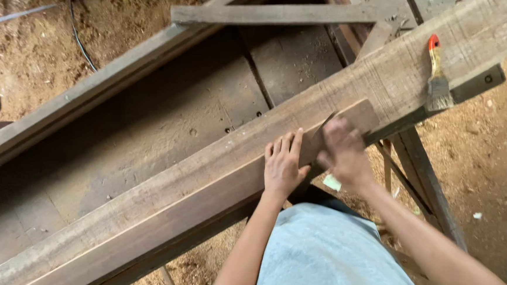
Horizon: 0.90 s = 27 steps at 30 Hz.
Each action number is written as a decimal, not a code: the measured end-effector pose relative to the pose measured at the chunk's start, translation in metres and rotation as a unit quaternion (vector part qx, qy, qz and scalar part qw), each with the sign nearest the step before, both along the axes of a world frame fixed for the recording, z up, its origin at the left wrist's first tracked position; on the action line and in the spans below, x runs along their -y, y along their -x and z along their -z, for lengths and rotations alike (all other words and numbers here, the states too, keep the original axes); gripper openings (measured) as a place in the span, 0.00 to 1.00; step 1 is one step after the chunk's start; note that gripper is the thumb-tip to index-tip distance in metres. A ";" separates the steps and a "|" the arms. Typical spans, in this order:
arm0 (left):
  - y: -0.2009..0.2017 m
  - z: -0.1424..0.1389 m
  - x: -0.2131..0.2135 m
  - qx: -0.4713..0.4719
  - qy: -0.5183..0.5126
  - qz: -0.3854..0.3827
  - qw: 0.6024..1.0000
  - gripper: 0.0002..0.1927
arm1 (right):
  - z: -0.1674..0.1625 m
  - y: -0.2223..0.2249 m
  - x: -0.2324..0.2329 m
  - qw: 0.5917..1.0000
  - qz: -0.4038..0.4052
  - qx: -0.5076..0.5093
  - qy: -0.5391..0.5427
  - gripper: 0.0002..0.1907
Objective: The person sands the surface and edges of a wooden board using a small piece of sandpaper held by hand.
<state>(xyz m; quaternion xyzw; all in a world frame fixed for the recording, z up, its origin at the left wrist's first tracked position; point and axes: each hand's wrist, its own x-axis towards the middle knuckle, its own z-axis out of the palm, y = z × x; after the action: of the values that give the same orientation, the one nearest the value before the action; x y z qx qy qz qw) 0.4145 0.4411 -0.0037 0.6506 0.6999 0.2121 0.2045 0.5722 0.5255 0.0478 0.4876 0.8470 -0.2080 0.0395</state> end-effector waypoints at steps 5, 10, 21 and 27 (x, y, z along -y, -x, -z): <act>-0.003 -0.005 -0.004 -0.017 0.023 -0.013 1.000 0.53 | 0.006 -0.005 -0.009 0.996 0.056 -0.051 -0.055 0.44; -0.004 -0.005 -0.004 -0.014 0.008 -0.009 1.000 0.52 | 0.000 -0.003 -0.011 0.996 -0.023 -0.062 -0.052 0.42; -0.004 0.002 -0.002 -0.018 -0.001 0.011 1.000 0.53 | -0.003 0.007 -0.008 0.989 0.049 -0.061 -0.122 0.37; -0.001 0.006 0.001 -0.118 0.004 0.014 0.993 0.55 | 0.006 0.015 0.012 0.986 -0.083 -0.071 -0.125 0.41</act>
<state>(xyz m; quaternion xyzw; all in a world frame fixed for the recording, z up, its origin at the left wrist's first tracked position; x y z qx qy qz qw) 0.4157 0.4397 -0.0102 0.6802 0.7106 0.1283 0.1262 0.5573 0.5138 0.0413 0.4005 0.9046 -0.1304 -0.0652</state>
